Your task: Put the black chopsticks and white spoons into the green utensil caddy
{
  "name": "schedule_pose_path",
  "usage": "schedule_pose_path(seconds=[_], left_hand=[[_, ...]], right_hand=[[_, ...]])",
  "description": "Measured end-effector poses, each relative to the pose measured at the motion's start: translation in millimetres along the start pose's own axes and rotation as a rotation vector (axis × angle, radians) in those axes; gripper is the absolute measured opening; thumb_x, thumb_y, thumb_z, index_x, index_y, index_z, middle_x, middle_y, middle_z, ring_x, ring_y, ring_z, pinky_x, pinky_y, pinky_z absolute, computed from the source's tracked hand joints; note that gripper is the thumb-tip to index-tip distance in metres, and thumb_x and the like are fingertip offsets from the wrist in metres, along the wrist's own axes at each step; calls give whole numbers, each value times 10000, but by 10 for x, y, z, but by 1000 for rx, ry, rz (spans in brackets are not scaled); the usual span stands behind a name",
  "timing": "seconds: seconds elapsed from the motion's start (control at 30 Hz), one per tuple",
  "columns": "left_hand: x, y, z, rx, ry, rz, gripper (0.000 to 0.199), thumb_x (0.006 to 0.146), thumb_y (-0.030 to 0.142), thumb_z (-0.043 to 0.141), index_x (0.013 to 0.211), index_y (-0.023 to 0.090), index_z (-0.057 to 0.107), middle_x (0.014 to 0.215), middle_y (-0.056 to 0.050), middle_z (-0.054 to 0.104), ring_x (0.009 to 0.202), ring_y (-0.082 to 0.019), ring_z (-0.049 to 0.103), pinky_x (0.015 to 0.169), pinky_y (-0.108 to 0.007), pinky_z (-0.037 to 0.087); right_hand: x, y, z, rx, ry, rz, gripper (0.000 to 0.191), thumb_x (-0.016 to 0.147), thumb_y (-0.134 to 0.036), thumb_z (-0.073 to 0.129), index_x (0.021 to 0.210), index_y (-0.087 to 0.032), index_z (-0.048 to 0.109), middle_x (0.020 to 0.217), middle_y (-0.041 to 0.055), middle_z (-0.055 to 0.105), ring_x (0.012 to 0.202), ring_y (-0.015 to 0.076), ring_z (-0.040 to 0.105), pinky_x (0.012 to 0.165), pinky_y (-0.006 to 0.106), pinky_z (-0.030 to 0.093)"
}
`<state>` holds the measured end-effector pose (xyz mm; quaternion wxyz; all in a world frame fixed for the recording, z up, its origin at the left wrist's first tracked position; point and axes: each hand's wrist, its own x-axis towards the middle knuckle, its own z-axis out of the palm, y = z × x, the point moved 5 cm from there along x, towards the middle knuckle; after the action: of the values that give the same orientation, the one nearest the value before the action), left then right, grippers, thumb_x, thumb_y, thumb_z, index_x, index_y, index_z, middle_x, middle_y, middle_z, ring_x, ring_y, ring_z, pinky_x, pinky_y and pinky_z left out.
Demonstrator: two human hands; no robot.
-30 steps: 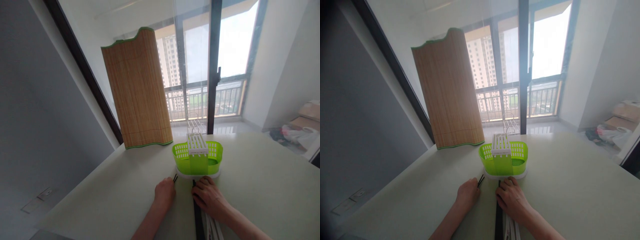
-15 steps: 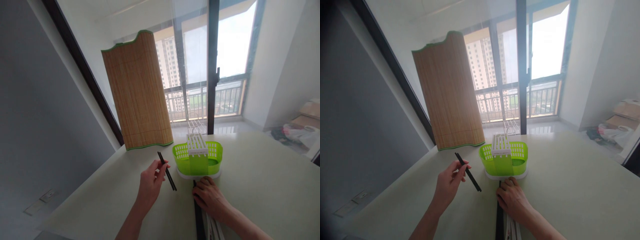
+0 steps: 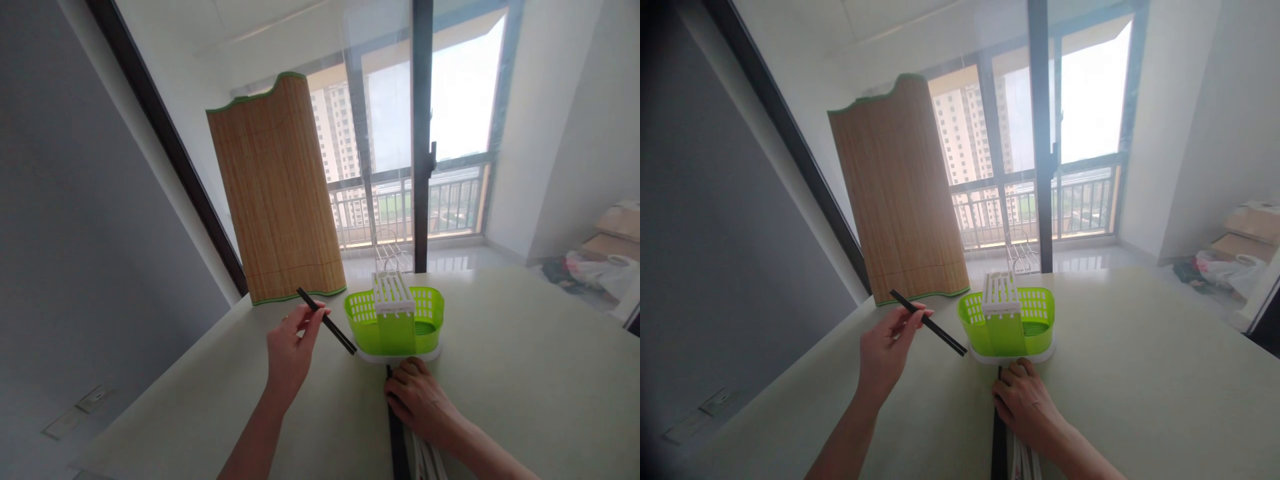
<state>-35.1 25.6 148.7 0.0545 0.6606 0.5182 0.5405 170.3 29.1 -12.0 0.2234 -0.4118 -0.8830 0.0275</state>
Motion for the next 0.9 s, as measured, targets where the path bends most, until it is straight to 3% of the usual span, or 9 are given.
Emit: schedule_pose_path(seconds=[0.1,0.17,0.23,0.3,0.43,0.53,0.67,0.9], left_hand=[[214,257,-196,-64,214,137,212,868,357,554,964,192,644,907,-23,724,852,-147,674,838,-274,526],[351,370,-187,-98,255,196,217,877,347,542,983,184,639,917,-26,721,868,-144,671,845,-274,521],[485,388,-19,-113,182,211,230,880,356,532,994,187,639,916,-24,723,864,-144,674,819,-263,526],[602,304,264,-94,51,194,239,882,369,523,991,196,648,908,-20,729,847,-146,678,784,-251,529],[751,-34,858,34,-151,102,246,878,385,517,947,205,669,882,-15,738,781,-152,677,723,-245,511],[797,-245,1170,117,-241,44,255,882,382,504,946,201,672,879,-16,739,780,-156,673,698,-241,485],[832,-341,1391,156,-288,31,264,886,371,492,928,189,679,869,-25,735,787,-160,666,654,-233,455],[840,-393,1540,281,-309,24,288,884,360,482,1008,196,685,882,-50,715,807,-191,649,667,-261,445]], right_hand=[[-4,5,5,5,9,1,97,864,-225,523,823,-231,611,828,7,590,868,198,497,884,370,302],[-6,10,8,8,10,4,94,860,-223,528,820,-231,612,832,8,591,873,199,498,887,369,303],[-6,16,13,9,6,6,83,851,-221,538,819,-231,615,835,9,593,882,202,500,891,372,302],[-4,21,18,12,2,8,80,847,-221,543,821,-233,618,835,9,594,886,203,502,896,375,299],[4,24,33,14,4,8,96,856,-222,531,839,-237,624,842,9,599,892,201,504,894,373,300],[9,22,51,3,1,7,95,858,-234,533,837,-233,625,847,13,603,896,201,506,899,372,298],[17,27,59,-16,2,14,77,845,-231,546,842,-236,623,853,11,604,901,203,502,897,370,298],[22,36,70,-30,-15,4,88,855,-244,535,841,-231,621,856,14,608,899,204,503,907,378,291]])
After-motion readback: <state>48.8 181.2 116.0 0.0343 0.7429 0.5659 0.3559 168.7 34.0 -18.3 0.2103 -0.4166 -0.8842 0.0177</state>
